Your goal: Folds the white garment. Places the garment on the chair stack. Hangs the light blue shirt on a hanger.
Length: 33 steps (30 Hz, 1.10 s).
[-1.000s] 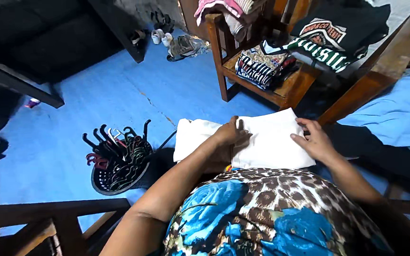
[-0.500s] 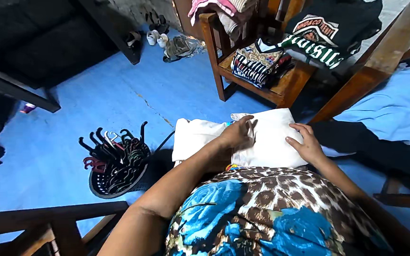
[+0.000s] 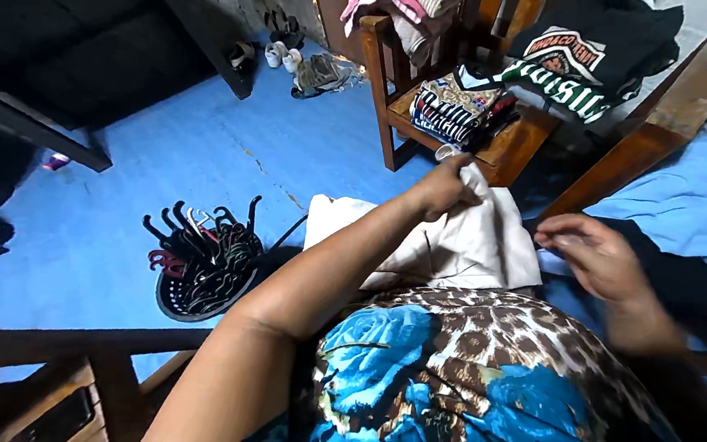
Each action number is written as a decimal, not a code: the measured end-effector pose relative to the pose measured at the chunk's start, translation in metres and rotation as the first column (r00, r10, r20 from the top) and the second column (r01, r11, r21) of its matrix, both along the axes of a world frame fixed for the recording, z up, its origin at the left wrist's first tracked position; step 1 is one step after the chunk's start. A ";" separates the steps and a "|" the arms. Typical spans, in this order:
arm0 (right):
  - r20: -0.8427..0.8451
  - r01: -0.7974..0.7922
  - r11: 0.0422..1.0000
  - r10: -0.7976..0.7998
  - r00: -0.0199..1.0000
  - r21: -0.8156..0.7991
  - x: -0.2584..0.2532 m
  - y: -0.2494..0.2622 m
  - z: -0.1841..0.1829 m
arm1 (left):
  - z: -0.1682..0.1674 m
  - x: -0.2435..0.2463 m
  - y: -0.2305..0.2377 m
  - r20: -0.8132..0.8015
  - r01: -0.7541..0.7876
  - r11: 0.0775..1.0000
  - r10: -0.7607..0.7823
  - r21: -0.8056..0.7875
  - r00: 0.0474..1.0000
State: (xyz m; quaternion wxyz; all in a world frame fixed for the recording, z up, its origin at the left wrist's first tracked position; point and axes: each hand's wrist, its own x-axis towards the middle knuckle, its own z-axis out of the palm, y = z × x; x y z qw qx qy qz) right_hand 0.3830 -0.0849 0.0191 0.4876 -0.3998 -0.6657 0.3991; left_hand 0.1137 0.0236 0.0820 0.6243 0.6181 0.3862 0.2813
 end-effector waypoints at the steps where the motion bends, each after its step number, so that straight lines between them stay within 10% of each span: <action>1: -0.029 -0.257 0.966 0.257 0.966 0.012 0.001 -0.008 0.020 | 0.009 0.008 0.001 -0.008 -0.001 1.000 0.001 0.001 1.000; 5: 0.238 -0.745 0.661 0.740 0.629 -0.085 -0.043 -0.019 0.058 | 0.039 0.042 0.001 -0.040 0.041 0.998 -0.039 0.052 0.998; 16: 0.820 0.088 0.980 0.096 0.565 -0.176 -0.067 0.014 -0.040 | 0.050 0.029 -0.023 0.055 -0.023 0.998 0.020 0.054 0.998; 24: 0.816 0.059 0.888 0.391 0.425 -0.456 -0.049 0.001 -0.022 | -0.090 -0.023 -0.033 -0.168 -0.117 0.985 0.095 -0.130 0.981; 33: 0.794 0.068 0.839 0.481 0.372 -0.540 -0.058 -0.012 -0.023 | -0.093 -0.022 -0.032 -0.209 -0.182 0.974 0.152 -0.133 0.966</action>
